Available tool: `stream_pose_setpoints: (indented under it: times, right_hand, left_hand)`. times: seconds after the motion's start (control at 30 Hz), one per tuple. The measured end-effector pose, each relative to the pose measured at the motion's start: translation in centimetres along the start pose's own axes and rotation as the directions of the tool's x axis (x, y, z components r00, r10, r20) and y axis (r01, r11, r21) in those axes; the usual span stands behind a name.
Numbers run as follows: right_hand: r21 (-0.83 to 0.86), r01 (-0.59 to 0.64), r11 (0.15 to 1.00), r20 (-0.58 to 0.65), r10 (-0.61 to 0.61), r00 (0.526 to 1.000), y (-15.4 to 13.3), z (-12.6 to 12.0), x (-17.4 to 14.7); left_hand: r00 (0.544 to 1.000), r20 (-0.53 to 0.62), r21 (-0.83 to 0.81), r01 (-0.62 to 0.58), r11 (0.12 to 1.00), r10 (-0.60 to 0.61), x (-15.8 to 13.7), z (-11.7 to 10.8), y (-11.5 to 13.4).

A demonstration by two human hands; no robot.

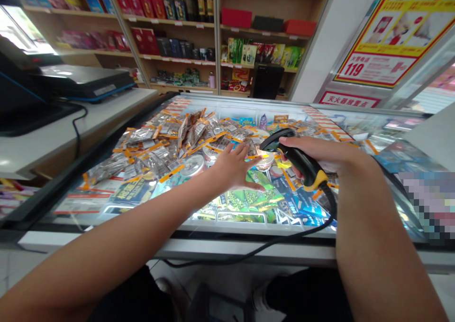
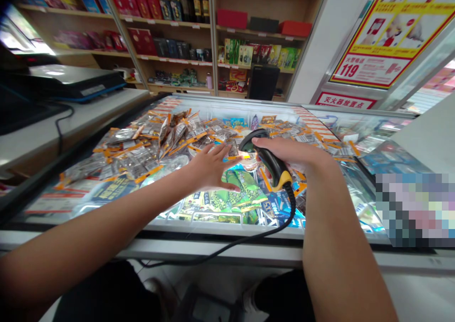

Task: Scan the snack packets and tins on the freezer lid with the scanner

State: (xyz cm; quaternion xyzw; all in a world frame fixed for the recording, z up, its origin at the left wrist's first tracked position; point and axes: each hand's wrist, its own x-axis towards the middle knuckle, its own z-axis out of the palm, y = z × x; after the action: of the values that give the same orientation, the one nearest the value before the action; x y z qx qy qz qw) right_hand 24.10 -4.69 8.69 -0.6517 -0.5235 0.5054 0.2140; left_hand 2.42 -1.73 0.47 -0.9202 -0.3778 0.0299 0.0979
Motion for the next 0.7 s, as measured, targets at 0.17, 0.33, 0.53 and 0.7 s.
stream_pose_setpoints:
  times: [0.17,0.33,0.53,0.7]
  right_hand:
    - [0.044,0.025,0.999,-0.018,-0.024,1.000,0.33,-0.30,0.20]
    - [0.043,0.049,0.998,-0.002,-0.048,0.999,0.62,-0.44,0.36]
    - [0.005,0.117,0.993,-0.034,-0.117,0.993,0.62,-0.43,0.30]
    - [-0.001,0.078,0.997,-0.050,-0.078,0.996,0.10,-0.07,-0.27]
  left_hand:
    - [1.000,0.011,-0.025,0.004,1.000,-0.004,-0.02,-0.11,0.01]
    - [1.000,-0.008,-0.038,0.009,0.999,-0.009,0.05,0.07,0.05]
    - [1.000,-0.018,-0.042,0.005,0.999,-0.005,0.14,0.45,-0.08]
    - [1.000,-0.022,-0.037,0.005,0.999,-0.006,0.10,0.39,-0.12]
